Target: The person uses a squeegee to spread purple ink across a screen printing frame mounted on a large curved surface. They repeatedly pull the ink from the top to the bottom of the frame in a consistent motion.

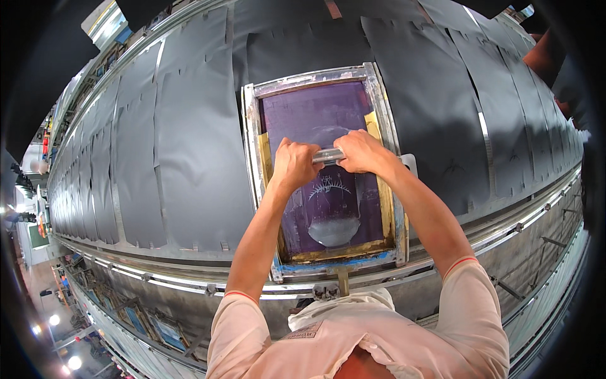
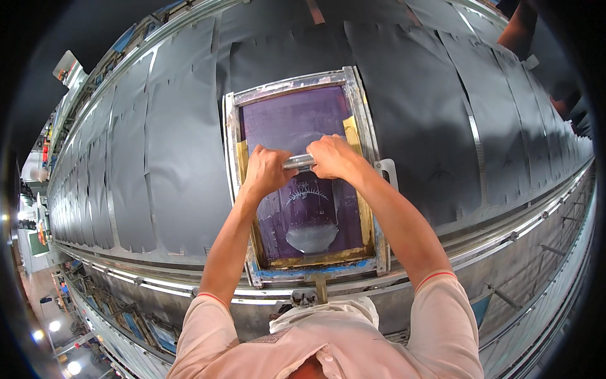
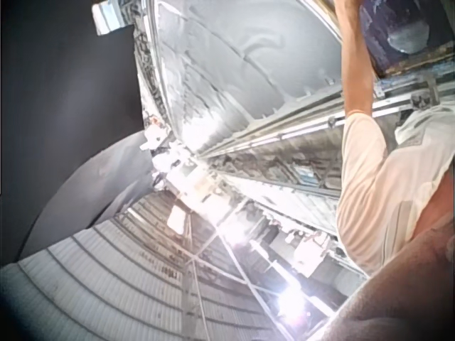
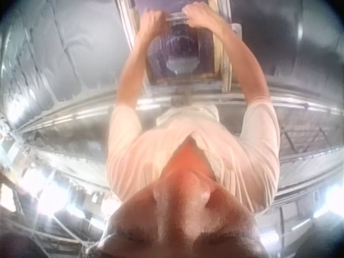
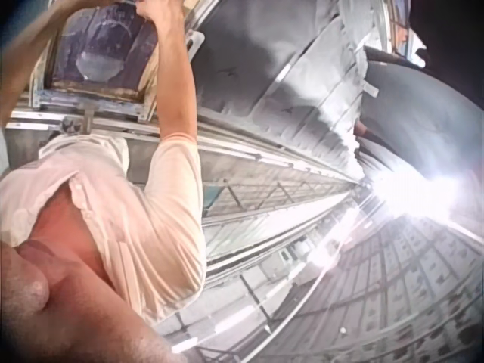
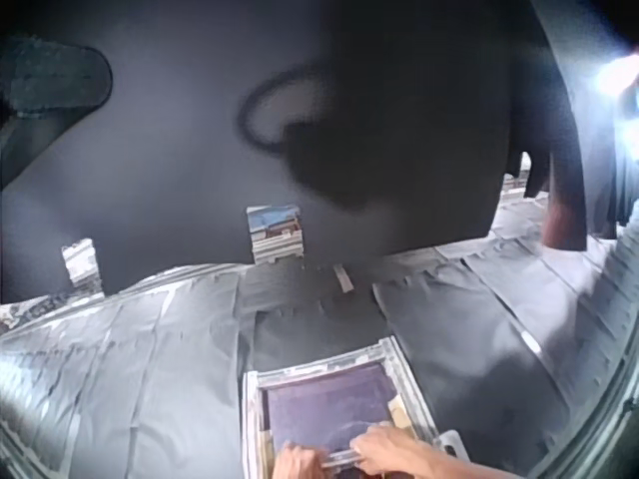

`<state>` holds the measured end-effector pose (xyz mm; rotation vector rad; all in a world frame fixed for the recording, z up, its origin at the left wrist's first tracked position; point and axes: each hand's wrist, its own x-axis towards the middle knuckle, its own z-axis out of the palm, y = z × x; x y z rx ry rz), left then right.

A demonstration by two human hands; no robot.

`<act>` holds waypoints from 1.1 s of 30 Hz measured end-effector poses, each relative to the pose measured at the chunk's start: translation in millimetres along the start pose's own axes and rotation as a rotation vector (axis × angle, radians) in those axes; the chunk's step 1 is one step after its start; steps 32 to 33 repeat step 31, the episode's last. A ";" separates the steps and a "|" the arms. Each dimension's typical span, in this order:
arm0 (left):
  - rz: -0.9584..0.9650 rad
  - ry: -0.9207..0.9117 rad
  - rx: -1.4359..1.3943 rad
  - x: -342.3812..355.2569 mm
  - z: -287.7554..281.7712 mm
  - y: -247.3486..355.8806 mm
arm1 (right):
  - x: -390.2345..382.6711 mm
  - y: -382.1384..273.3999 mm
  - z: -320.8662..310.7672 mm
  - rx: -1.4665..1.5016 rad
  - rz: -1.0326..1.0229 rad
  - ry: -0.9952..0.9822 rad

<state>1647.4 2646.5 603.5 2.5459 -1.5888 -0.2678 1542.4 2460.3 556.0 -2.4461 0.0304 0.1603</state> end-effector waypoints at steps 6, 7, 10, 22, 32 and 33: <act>0.048 0.104 -0.014 -44.4 15.1 22.2 | -39.9 -17.1 29.2 -0.134 -0.062 -0.008; 0.040 0.067 0.018 -66.9 20.5 31.7 | -60.5 -31.6 38.7 -0.174 -0.058 -0.042; 0.014 0.019 0.007 -134.7 33.9 66.4 | -126.7 -57.0 75.0 -0.089 -0.120 0.058; -0.046 0.014 -0.067 -34.1 -0.3 17.2 | -120.7 73.6 40.8 0.324 0.699 0.753; -0.007 0.150 -0.055 -126.2 42.5 45.4 | -122.6 60.2 23.8 0.490 0.591 0.820; -0.007 0.150 -0.055 -126.2 42.5 45.4 | -122.6 60.2 23.8 0.490 0.591 0.820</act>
